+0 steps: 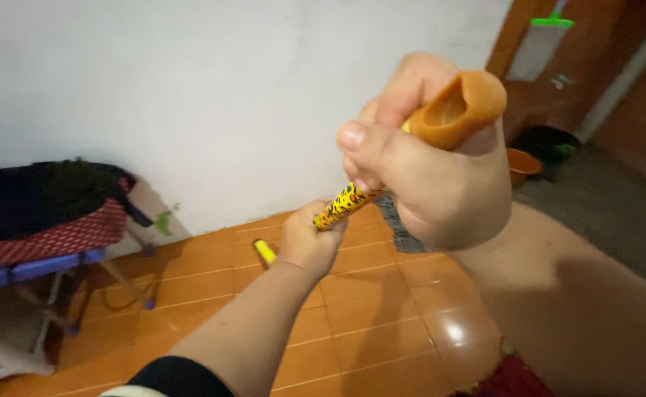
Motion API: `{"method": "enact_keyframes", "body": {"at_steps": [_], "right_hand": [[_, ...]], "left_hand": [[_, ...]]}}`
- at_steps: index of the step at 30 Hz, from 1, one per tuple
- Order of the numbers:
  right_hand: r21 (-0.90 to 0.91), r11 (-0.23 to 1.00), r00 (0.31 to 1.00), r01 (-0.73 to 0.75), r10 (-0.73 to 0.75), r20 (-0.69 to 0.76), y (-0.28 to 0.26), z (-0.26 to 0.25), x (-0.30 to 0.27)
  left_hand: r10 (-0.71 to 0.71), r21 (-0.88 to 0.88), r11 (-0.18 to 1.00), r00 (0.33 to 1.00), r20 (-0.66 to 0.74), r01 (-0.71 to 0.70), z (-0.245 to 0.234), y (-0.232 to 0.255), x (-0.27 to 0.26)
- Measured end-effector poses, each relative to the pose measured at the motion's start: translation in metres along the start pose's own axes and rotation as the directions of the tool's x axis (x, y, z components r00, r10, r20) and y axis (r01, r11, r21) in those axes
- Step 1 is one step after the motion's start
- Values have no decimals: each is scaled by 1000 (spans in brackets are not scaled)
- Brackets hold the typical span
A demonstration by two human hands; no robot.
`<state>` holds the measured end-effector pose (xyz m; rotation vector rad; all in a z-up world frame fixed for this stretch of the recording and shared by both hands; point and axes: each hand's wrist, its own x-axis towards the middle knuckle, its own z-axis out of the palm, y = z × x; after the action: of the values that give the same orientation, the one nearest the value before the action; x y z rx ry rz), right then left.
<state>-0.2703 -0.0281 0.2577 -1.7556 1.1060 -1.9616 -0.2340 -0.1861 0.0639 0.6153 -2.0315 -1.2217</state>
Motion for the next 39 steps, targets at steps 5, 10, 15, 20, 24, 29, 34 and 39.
{"method": "enact_keyframes", "body": {"at_steps": [5,10,15,20,24,29,34,39], "right_hand": [[113,992,997,52,-46,-61,67,14,-11],[236,953,966,-191,225,-125,126,28,-33],[125,805,803,-580,591,-81,172,40,-66],[1,739,739,-673,673,2,189,13,-81],[-15,746,746,-666,666,5,186,-50,-60],[-76,782,785,-619,617,-57,160,-151,-17],[80,882,885,-464,466,-9,110,-252,42],[-213,871,882,-442,465,73,56,-306,69]], "left_hand": [[-41,280,960,996,75,18,-70,-36,1],[-254,564,816,955,151,127,-112,-88,-14],[-526,732,627,838,144,268,-115,-167,-46],[-646,834,465,758,91,296,-66,-237,-53],[-603,704,580,797,34,409,-9,-222,-24],[-534,584,716,839,105,383,84,-135,40],[-424,408,845,898,116,346,183,-20,99],[-408,213,906,889,211,365,271,42,118]]}}
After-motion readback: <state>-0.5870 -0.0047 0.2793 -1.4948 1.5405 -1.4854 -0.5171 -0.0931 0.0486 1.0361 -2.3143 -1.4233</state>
